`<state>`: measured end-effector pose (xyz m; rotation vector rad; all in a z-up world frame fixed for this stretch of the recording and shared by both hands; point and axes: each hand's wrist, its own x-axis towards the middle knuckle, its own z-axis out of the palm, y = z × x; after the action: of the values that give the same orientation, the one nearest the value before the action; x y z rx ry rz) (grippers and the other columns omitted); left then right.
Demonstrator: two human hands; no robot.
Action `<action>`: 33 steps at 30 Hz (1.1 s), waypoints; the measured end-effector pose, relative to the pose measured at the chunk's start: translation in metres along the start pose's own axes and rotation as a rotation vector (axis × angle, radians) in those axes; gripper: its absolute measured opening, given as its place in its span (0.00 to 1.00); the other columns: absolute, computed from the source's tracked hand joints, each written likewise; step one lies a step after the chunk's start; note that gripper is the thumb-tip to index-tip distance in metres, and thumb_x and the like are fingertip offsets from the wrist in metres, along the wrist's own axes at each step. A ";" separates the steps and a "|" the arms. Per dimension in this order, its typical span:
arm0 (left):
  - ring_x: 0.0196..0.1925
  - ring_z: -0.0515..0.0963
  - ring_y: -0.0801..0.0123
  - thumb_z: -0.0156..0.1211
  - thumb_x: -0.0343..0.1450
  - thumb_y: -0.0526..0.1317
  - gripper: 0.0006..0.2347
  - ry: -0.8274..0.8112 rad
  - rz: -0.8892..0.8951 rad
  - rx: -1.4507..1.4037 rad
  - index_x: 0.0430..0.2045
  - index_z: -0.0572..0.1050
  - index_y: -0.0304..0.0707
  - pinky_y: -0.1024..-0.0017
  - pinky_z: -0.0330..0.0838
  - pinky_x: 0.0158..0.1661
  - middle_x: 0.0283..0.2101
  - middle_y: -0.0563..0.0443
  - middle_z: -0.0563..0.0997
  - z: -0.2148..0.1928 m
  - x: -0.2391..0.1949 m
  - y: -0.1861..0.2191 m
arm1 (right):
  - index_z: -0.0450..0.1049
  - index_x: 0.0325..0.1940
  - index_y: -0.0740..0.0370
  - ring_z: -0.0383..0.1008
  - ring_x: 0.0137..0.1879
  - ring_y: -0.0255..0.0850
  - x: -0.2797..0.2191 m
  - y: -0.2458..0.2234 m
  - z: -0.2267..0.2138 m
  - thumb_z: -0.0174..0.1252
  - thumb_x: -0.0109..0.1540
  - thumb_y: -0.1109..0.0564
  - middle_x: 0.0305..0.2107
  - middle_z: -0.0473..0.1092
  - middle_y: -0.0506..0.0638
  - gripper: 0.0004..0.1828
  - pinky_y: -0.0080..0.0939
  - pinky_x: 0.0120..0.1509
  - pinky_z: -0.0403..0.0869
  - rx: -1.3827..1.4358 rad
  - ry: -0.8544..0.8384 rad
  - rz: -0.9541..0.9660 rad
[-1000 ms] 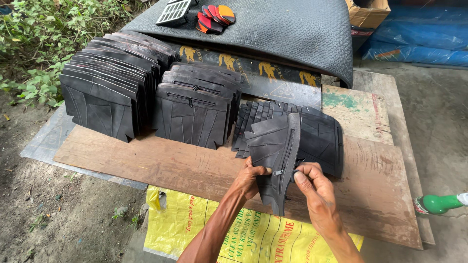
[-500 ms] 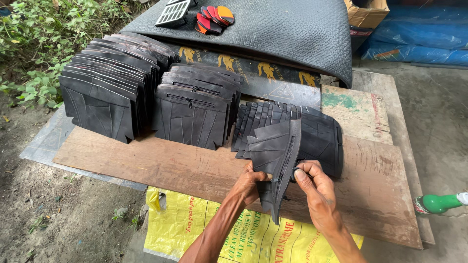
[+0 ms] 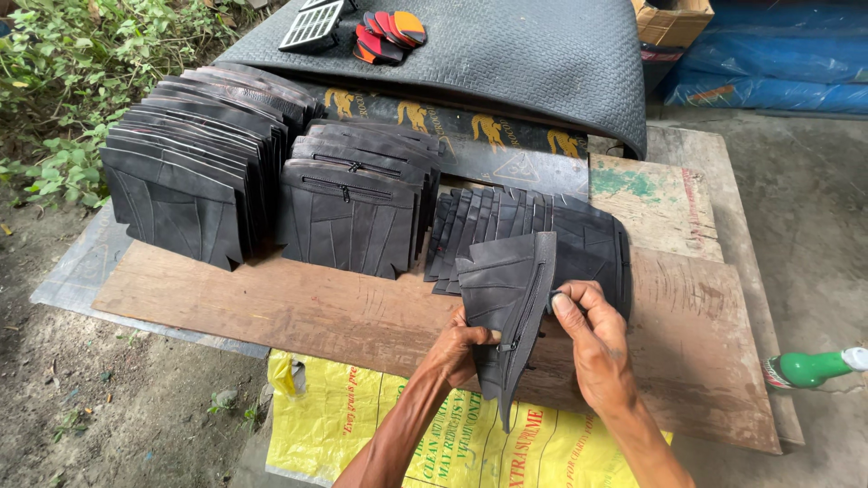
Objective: The person repeatedly rubs the surface of black zippered pouches with a small black object. They pick up each pouch from a stack, rub it, and place it back down, continuing this process throughout the clip.
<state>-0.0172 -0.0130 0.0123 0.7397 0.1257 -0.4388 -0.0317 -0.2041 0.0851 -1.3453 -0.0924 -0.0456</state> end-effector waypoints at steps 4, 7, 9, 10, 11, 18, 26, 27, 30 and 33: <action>0.39 0.85 0.65 0.54 0.57 0.22 0.22 -0.016 0.003 0.006 0.45 0.75 0.31 0.63 0.83 0.46 0.41 0.46 0.84 0.001 -0.001 0.000 | 0.73 0.43 0.65 0.60 0.46 0.28 0.001 0.001 -0.001 0.56 0.66 0.60 0.41 0.63 0.42 0.05 0.29 0.54 0.62 -0.084 -0.010 -0.014; 0.37 0.85 0.65 0.53 0.56 0.23 0.23 -0.014 -0.061 -0.022 0.45 0.75 0.34 0.62 0.83 0.44 0.40 0.46 0.84 -0.003 -0.003 -0.007 | 0.72 0.43 0.65 0.60 0.45 0.28 0.005 0.002 -0.005 0.55 0.68 0.60 0.39 0.62 0.41 0.05 0.29 0.53 0.62 -0.044 0.013 -0.025; 0.35 0.85 0.65 0.54 0.55 0.23 0.22 -0.004 -0.106 -0.001 0.44 0.76 0.35 0.59 0.83 0.42 0.39 0.45 0.85 -0.008 -0.005 -0.012 | 0.73 0.44 0.65 0.60 0.44 0.28 0.011 0.001 -0.009 0.56 0.68 0.60 0.39 0.62 0.41 0.05 0.29 0.53 0.62 -0.032 0.012 -0.040; 0.35 0.85 0.64 0.54 0.55 0.23 0.22 -0.009 -0.114 0.001 0.44 0.76 0.34 0.59 0.84 0.43 0.39 0.44 0.85 -0.011 -0.006 -0.015 | 0.73 0.44 0.65 0.59 0.44 0.28 0.013 0.001 -0.011 0.56 0.68 0.60 0.39 0.62 0.41 0.05 0.29 0.52 0.62 -0.017 0.020 -0.038; 0.36 0.86 0.63 0.55 0.56 0.22 0.21 -0.015 -0.122 0.003 0.43 0.76 0.34 0.58 0.84 0.45 0.39 0.43 0.85 -0.014 -0.007 -0.017 | 0.73 0.44 0.65 0.59 0.44 0.28 0.015 0.000 -0.013 0.56 0.68 0.60 0.38 0.62 0.41 0.04 0.29 0.52 0.61 -0.002 0.028 -0.036; 0.39 0.86 0.63 0.57 0.55 0.22 0.22 -0.053 -0.147 0.013 0.43 0.76 0.35 0.57 0.83 0.48 0.41 0.43 0.85 -0.029 -0.010 -0.027 | 0.72 0.47 0.64 0.61 0.46 0.26 0.022 -0.002 -0.019 0.56 0.68 0.61 0.39 0.64 0.40 0.05 0.28 0.55 0.63 0.060 0.040 -0.043; 0.38 0.86 0.63 0.53 0.55 0.22 0.24 -0.018 -0.099 -0.034 0.45 0.76 0.36 0.59 0.83 0.46 0.41 0.44 0.85 -0.026 -0.012 -0.018 | 0.72 0.47 0.65 0.62 0.45 0.29 0.013 -0.016 -0.013 0.56 0.68 0.60 0.42 0.63 0.43 0.06 0.29 0.53 0.64 0.059 0.072 -0.015; 0.37 0.86 0.63 0.53 0.55 0.22 0.23 -0.007 -0.085 -0.023 0.45 0.76 0.36 0.59 0.83 0.44 0.41 0.44 0.85 -0.025 -0.012 -0.017 | 0.72 0.46 0.66 0.62 0.46 0.29 0.008 -0.018 -0.011 0.56 0.67 0.60 0.43 0.62 0.42 0.06 0.30 0.53 0.64 0.013 0.040 -0.038; 0.38 0.86 0.65 0.53 0.56 0.22 0.23 -0.017 -0.058 -0.033 0.46 0.76 0.34 0.62 0.84 0.46 0.41 0.44 0.85 -0.022 -0.008 -0.014 | 0.73 0.40 0.66 0.61 0.43 0.30 -0.003 -0.026 -0.006 0.56 0.66 0.58 0.45 0.64 0.44 0.07 0.31 0.49 0.64 -0.385 -0.003 -0.094; 0.39 0.86 0.63 0.53 0.57 0.21 0.22 -0.050 -0.055 -0.061 0.47 0.75 0.30 0.60 0.84 0.46 0.42 0.42 0.85 -0.019 -0.009 -0.014 | 0.73 0.39 0.65 0.60 0.43 0.31 -0.006 -0.030 -0.001 0.55 0.66 0.56 0.43 0.64 0.45 0.08 0.32 0.48 0.63 -0.449 -0.039 -0.118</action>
<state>-0.0304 -0.0059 -0.0082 0.6664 0.1120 -0.5036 -0.0400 -0.2117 0.1141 -1.7882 -0.2037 -0.1465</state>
